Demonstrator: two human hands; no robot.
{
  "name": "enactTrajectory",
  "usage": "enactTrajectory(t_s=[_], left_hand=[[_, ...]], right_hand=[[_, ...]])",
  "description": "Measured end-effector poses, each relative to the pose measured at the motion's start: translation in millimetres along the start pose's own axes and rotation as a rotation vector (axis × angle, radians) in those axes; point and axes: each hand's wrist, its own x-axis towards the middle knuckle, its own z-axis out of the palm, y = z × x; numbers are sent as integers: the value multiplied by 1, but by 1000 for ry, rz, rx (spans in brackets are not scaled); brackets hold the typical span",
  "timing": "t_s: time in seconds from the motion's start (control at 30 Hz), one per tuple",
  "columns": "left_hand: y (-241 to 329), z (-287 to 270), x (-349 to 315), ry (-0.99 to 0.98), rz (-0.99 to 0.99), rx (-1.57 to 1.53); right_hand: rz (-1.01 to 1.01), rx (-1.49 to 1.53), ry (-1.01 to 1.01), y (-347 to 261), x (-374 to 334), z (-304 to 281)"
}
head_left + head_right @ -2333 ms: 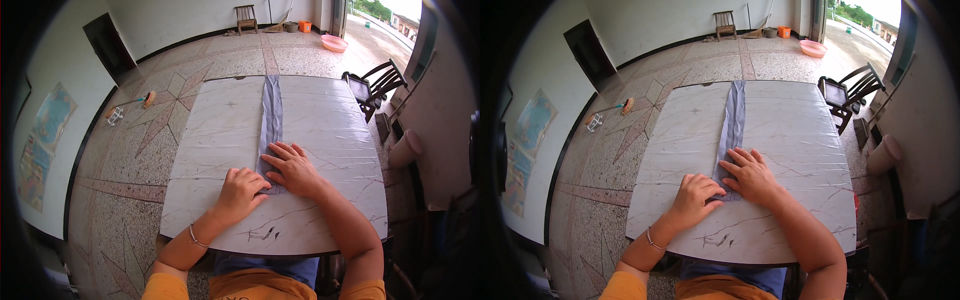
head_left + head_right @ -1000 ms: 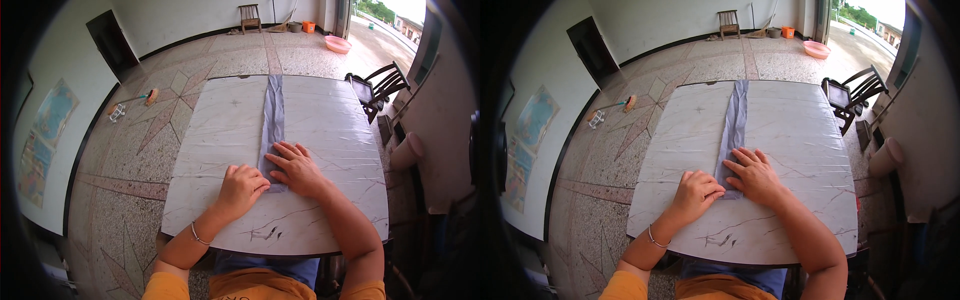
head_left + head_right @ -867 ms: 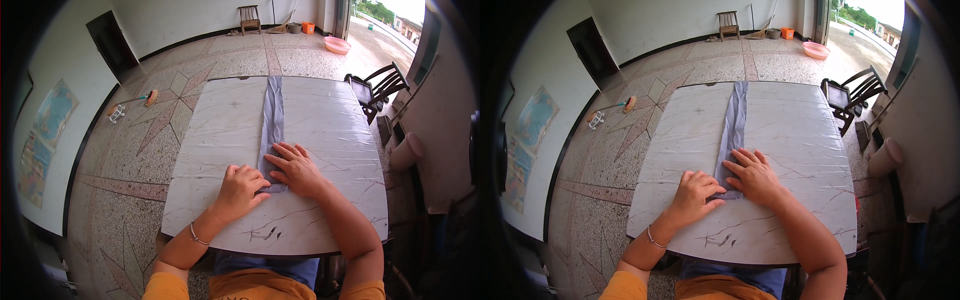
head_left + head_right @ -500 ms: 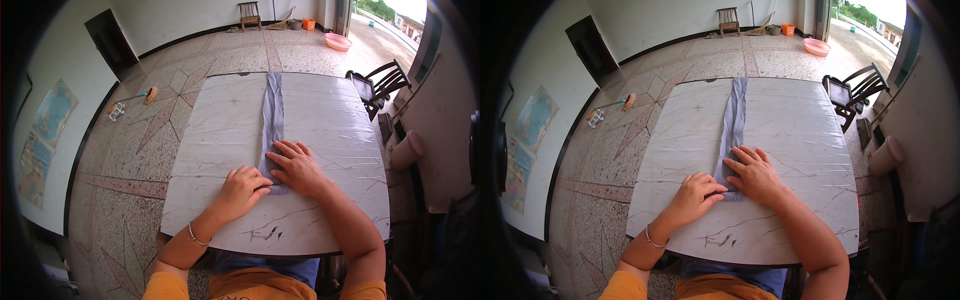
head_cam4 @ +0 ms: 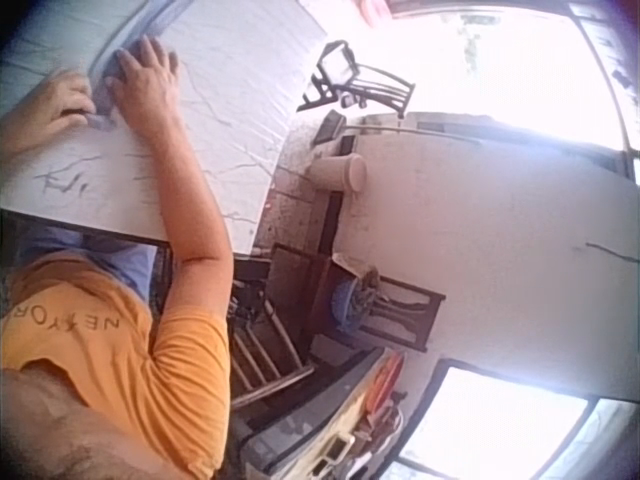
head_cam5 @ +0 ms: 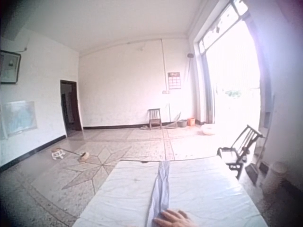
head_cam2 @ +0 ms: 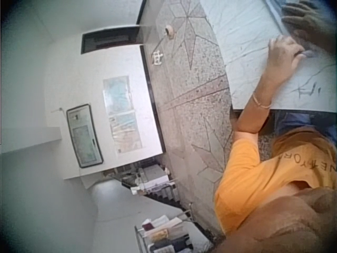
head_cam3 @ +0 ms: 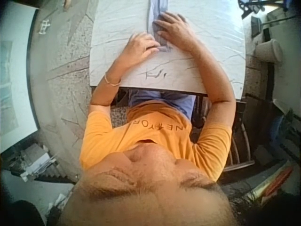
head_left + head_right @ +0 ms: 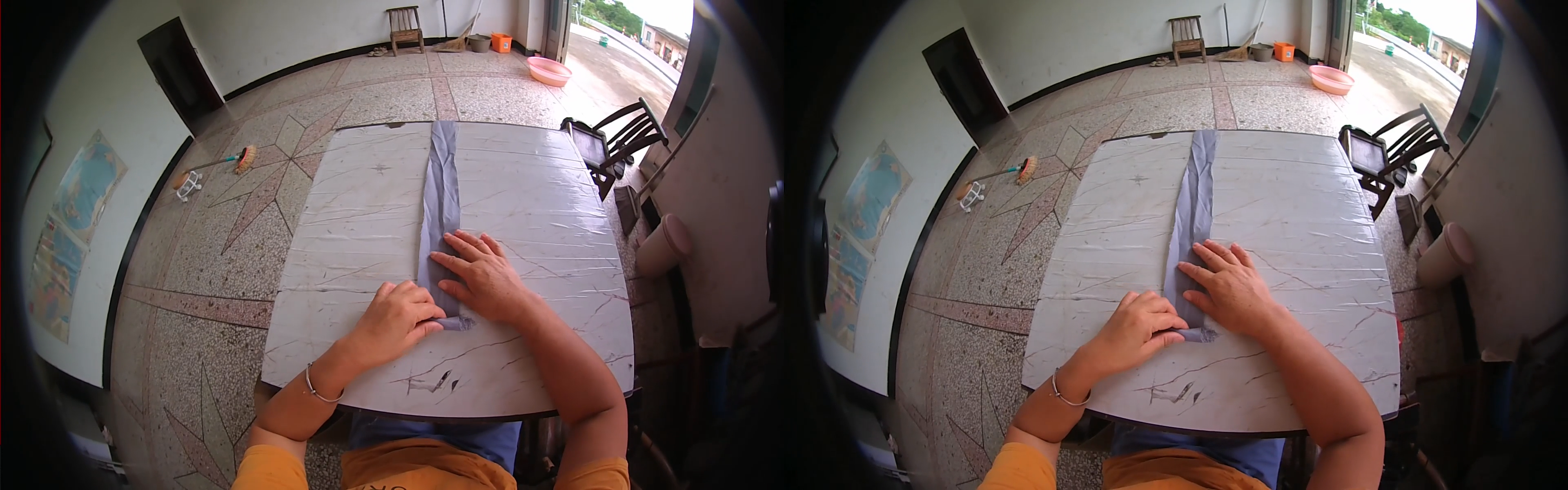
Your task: Folding a long piece of grey cloth on a table
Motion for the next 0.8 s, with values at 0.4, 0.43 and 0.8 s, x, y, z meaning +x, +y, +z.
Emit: enactTrajectory(t_s=[0.4, 0.43, 0.8], left_hand=[[4, -1, 3, 135, 11, 95], [5, -1, 4, 135, 12, 96], [4, -4, 5, 12, -38, -140]], right_hand=[[-9, -32, 23, 1, 0, 3], [-8, -27, 23, 1, -1, 2], [0, 6, 9, -1, 0, -1]])
